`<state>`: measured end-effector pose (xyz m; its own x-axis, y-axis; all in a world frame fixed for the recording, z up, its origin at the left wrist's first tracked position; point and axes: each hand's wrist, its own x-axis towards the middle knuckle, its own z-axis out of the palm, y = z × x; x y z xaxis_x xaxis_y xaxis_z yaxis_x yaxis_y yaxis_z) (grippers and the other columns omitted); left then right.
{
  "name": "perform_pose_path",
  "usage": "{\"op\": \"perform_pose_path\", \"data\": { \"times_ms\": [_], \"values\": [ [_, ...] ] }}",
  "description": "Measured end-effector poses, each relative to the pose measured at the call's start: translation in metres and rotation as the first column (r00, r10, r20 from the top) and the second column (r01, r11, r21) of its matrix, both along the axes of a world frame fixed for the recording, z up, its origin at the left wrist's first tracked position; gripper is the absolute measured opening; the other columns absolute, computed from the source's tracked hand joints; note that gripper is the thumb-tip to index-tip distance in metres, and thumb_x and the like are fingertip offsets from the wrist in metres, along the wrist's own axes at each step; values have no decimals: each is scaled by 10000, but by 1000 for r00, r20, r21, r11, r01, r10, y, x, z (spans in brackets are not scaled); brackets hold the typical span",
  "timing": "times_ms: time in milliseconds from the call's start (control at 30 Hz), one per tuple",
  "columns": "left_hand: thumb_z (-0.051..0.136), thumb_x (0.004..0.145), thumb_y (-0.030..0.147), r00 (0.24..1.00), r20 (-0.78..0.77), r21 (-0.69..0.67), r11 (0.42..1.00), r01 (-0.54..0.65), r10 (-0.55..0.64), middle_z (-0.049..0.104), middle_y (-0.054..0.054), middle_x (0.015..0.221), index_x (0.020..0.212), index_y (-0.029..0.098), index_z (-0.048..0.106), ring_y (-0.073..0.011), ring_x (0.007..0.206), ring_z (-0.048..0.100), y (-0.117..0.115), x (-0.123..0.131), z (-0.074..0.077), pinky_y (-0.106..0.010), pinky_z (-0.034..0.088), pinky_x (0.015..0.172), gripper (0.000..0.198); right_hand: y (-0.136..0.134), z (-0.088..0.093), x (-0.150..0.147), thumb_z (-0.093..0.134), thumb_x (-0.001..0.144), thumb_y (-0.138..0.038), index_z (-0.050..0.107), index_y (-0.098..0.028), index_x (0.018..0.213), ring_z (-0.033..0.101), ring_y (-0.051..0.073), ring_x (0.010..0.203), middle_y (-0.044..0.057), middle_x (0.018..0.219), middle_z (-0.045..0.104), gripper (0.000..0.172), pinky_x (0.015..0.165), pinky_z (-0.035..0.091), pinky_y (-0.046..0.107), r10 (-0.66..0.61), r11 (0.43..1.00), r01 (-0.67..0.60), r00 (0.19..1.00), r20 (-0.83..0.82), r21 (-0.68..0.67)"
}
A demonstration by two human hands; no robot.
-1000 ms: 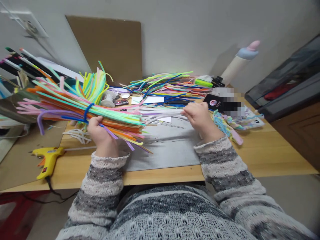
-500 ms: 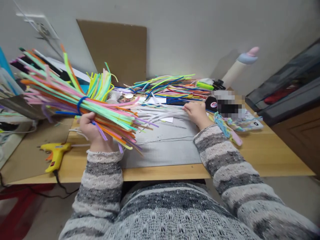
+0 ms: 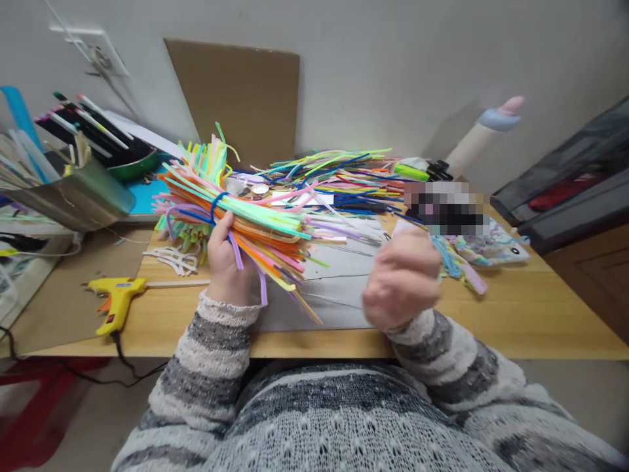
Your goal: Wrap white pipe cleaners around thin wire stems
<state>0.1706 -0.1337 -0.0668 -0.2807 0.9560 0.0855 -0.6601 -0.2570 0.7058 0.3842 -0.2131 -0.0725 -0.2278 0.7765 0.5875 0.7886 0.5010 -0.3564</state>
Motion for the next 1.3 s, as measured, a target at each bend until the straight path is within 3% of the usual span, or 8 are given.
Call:
{"op": "perform_pose_path", "data": {
  "times_ms": [100, 233, 500, 700, 867, 1067, 1167, 1300],
  "values": [
    [557, 790, 272, 998, -14, 26, 998, 60, -59, 702, -12, 845, 800, 160, 635, -179, 962, 642, 1, 1, -2, -285, 483, 928, 137, -10, 4, -25, 530, 808, -408, 653, -337, 807, 463, 251, 892, 39, 842, 546, 142, 880, 254, 468, -47, 995, 47, 999, 4, 85],
    [528, 818, 295, 996, -29, 46, 996, 82, -81, 711, -13, 884, 829, 166, 653, -195, 1025, 625, 1, 2, -4, -318, 475, 955, 180, 6, 8, -42, 524, 832, -393, 675, -273, 840, 470, 236, 895, 50, 885, 550, 193, 813, 286, 422, -155, 986, 161, 982, -108, 47],
    [556, 789, 313, 986, 20, 41, 986, 162, -163, 696, -37, 1018, 897, 166, 657, -222, 1112, 580, 0, 3, -7, -358, 449, 994, 208, 14, 1, -41, 495, 801, -257, 655, -262, 863, 438, 269, 1044, 43, 1098, 544, 172, 897, 261, 442, -110, 994, 108, 983, -149, -22],
    [564, 751, 267, 978, 55, 43, 979, 199, -201, 700, -36, 998, 892, 166, 659, -229, 1100, 587, 1, 2, -11, -356, 445, 997, 198, 20, -6, -40, 536, 810, -294, 666, -254, 877, 471, 263, 1057, 55, 1063, 596, 152, 900, 283, 432, -99, 995, 94, 974, -206, -37],
    [559, 719, 233, 988, 31, 8, 988, 154, -154, 714, -22, 901, 833, 172, 651, -223, 1052, 612, 3, -3, -12, -354, 468, 968, 159, 20, -3, -36, 547, 837, -336, 674, -258, 799, 513, 246, 1029, 53, 1024, 604, 154, 917, 315, 437, -87, 996, 92, 946, -311, 2],
    [511, 726, 241, 999, 10, 94, 995, -32, 31, 709, -8, 879, 789, 188, 620, -208, 1103, 575, 10, -20, -6, -346, 471, 952, 137, 49, 1, 7, 525, 840, -368, 681, -223, 814, 513, 251, 976, 86, 989, 565, 214, 864, 354, 429, -225, 969, 246, 928, -296, 35],
    [494, 735, 223, 992, 16, 171, 977, -127, 126, 703, 6, 854, 768, 203, 607, -204, 1127, 555, 13, -30, -4, -351, 476, 920, 119, 80, -15, 47, 556, 800, -391, 694, -221, 823, 494, 273, 990, 85, 1012, 566, 220, 850, 341, 444, -396, 917, 394, 880, -261, -63],
    [461, 734, 221, 979, 5, 212, 957, -201, 204, 695, 12, 824, 687, 210, 565, -215, 1150, 534, 14, -41, 0, -386, 462, 859, 115, 112, -50, 95, 575, 742, -398, 701, -225, 757, 479, 277, 942, 78, 969, 585, 214, 832, 308, 469, -588, 807, 553, 785, -196, -208]
  ]
}}
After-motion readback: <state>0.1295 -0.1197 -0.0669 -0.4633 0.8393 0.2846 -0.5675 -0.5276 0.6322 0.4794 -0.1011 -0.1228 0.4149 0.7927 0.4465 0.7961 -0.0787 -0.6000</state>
